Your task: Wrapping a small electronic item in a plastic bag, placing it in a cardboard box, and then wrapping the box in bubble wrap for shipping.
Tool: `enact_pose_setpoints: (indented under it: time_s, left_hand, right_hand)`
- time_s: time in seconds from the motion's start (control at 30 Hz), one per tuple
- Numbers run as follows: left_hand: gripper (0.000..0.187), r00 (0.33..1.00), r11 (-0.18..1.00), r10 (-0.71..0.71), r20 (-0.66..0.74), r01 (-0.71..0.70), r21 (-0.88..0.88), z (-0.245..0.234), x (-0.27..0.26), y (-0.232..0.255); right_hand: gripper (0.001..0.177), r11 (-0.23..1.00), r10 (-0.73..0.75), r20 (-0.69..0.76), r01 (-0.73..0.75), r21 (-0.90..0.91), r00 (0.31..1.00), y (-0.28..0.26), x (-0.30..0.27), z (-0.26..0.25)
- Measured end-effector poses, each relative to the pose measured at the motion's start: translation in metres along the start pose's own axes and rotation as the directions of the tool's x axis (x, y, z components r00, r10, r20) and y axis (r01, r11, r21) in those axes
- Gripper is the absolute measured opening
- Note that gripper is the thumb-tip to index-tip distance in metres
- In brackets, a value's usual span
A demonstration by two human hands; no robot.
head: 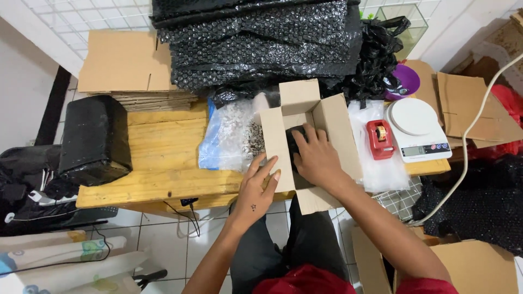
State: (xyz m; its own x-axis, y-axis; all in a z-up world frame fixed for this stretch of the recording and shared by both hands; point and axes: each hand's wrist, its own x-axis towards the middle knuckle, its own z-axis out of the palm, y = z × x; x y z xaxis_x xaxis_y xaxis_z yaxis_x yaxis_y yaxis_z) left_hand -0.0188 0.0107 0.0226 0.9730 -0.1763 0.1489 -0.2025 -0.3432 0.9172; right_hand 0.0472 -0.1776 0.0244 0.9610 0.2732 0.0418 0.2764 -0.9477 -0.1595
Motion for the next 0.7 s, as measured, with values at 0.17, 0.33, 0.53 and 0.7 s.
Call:
enact_pose_setpoints:
  time_s: [0.17,0.33,0.53,0.7]
  left_hand:
    - [0.045,1.0,1.0,-0.004,0.015,0.005,-0.02,0.003,0.0,-0.003]
    - [0.046,0.999,0.999,-0.025,0.037,0.026,-0.027,0.002,-0.001,-0.003]
    - [0.047,0.997,0.998,-0.053,0.053,0.054,-0.023,0.003,-0.004,0.002]
    - [0.048,0.998,0.999,-0.046,0.04,0.047,-0.02,0.003,-0.001,0.003]
  right_hand:
    - [0.06,0.998,0.057,0.169,-0.063,0.032,0.984,0.007,0.009,0.01]
    - [0.069,0.982,0.092,0.282,-0.133,0.131,0.955,0.008,0.013,0.013]
    - [0.072,0.974,0.072,0.307,-0.133,0.182,0.949,-0.006,-0.005,0.004]
    - [0.067,0.975,0.069,0.261,-0.121,0.188,0.963,-0.015,-0.011,-0.031]
